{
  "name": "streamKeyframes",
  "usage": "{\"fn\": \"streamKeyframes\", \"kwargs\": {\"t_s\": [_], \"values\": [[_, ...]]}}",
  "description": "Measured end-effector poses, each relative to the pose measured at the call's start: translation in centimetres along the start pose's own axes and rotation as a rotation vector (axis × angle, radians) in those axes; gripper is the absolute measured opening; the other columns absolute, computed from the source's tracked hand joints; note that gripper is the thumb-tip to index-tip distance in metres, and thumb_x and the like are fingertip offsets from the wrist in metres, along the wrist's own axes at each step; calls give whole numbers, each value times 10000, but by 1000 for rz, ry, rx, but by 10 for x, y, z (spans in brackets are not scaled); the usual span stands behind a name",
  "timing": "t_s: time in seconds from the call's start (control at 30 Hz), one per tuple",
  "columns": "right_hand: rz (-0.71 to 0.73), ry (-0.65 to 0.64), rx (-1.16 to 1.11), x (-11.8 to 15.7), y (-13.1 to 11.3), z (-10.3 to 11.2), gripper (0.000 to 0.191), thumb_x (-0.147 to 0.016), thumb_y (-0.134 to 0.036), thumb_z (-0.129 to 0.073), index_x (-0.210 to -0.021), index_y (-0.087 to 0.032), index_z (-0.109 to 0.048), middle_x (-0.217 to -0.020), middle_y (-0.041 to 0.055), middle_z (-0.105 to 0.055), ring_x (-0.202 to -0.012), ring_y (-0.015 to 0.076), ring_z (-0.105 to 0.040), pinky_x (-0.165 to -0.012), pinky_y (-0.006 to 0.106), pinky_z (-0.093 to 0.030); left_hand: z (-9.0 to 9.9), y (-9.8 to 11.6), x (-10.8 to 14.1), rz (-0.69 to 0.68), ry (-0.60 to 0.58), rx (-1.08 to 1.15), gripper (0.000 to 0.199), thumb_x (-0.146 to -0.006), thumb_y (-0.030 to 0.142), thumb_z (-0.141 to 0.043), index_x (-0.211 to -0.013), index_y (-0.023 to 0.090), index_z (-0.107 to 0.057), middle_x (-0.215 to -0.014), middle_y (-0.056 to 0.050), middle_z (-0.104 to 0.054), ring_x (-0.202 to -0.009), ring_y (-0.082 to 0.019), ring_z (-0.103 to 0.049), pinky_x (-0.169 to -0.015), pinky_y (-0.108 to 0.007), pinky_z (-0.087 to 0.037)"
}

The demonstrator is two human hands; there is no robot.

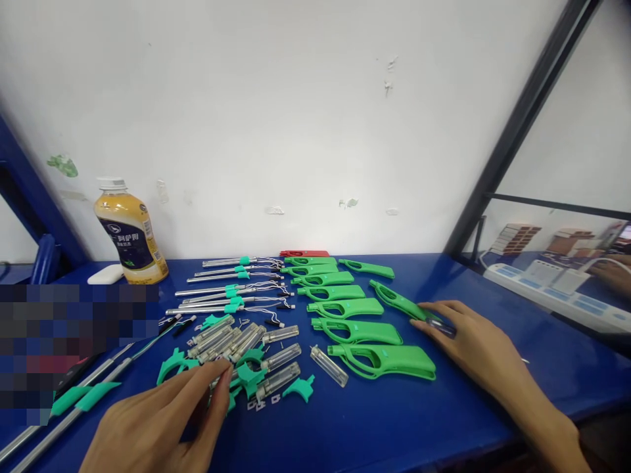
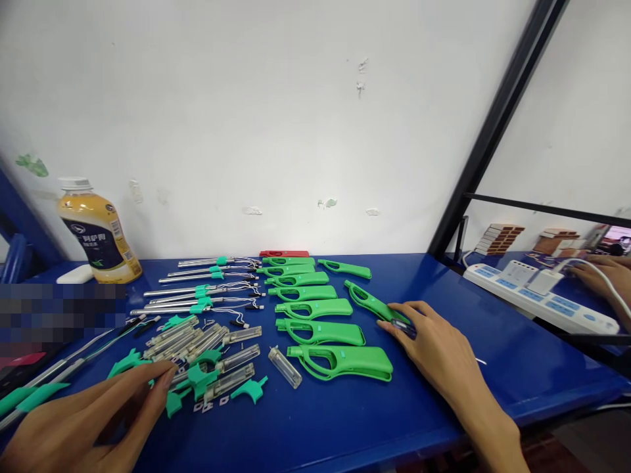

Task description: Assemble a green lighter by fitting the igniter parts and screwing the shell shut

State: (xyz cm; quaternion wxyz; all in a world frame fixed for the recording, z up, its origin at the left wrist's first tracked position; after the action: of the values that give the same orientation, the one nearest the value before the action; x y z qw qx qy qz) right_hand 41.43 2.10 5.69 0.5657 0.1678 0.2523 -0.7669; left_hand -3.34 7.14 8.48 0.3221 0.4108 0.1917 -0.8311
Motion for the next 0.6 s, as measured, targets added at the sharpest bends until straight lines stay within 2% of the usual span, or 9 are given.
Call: {"fn": "streamKeyframes", "kwargs": {"t_s": [0.13,0.27,0.37,0.47,0.53,0.6], "values": [[-24,127,17,4,-4,14,563,-1034,-740,-463,-1207,-346,-826,-1206,59,-763,-864,275,-758,-619,363,-506,0,3,-4,-7,-19,8,261,-1184,415,-442,-1123,253,-638,-843,41,-803,-617,-113,-758,-599,-244,-496],[-64,241,23,15,7,30,600,-1092,-674,-380,-1091,-281,-834,-1084,76,-746,-768,250,-715,-605,363,-483,2,4,-5,8,-37,45,248,-1175,374,-452,-1102,241,-647,-789,55,-778,-557,-96,-721,-571,-244,-476],[-74,314,24,18,10,38,584,-1119,-630,-383,-1041,-253,-823,-1033,75,-744,-733,236,-693,-615,361,-476,4,5,-6,-6,-43,59,345,-1152,310,-486,-838,240,-611,-604,68,-621,-446,-98,-594,-516,-290,-408],[-23,355,26,20,-4,42,564,-1123,-618,-401,-1049,-255,-826,-1047,69,-747,-719,219,-681,-598,350,-448,8,9,-8,-54,-2,48,500,-1128,249,-543,-631,237,-490,-521,76,-459,-406,-86,-455,-520,-308,-363],[45,374,9,25,-16,44,562,-1123,-607,-401,-1024,-263,-834,-1039,66,-750,-741,211,-688,-614,345,-450,13,9,-9,-53,29,55,514,-1115,210,-557,-607,223,-481,-523,76,-431,-414,-76,-414,-519,-302,-344],[119,427,-17,34,-22,51,521,-1126,-547,-420,-995,-257,-833,-1030,84,-755,-830,230,-707,-699,354,-484,16,7,-9,-37,50,92,495,-1093,160,-560,-608,215,-480,-532,72,-434,-429,-69,-407,-516,-288,-334]]}}
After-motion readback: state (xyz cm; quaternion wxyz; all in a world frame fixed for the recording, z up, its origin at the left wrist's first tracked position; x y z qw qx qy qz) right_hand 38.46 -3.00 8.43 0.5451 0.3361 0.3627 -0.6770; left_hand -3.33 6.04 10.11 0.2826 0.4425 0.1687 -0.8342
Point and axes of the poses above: each hand's wrist, its own x-axis away from the middle knuckle, its own z-axis out of the back of the hand, y = z × x, the point moved 8 cm from there along -x, towards the middle knuckle
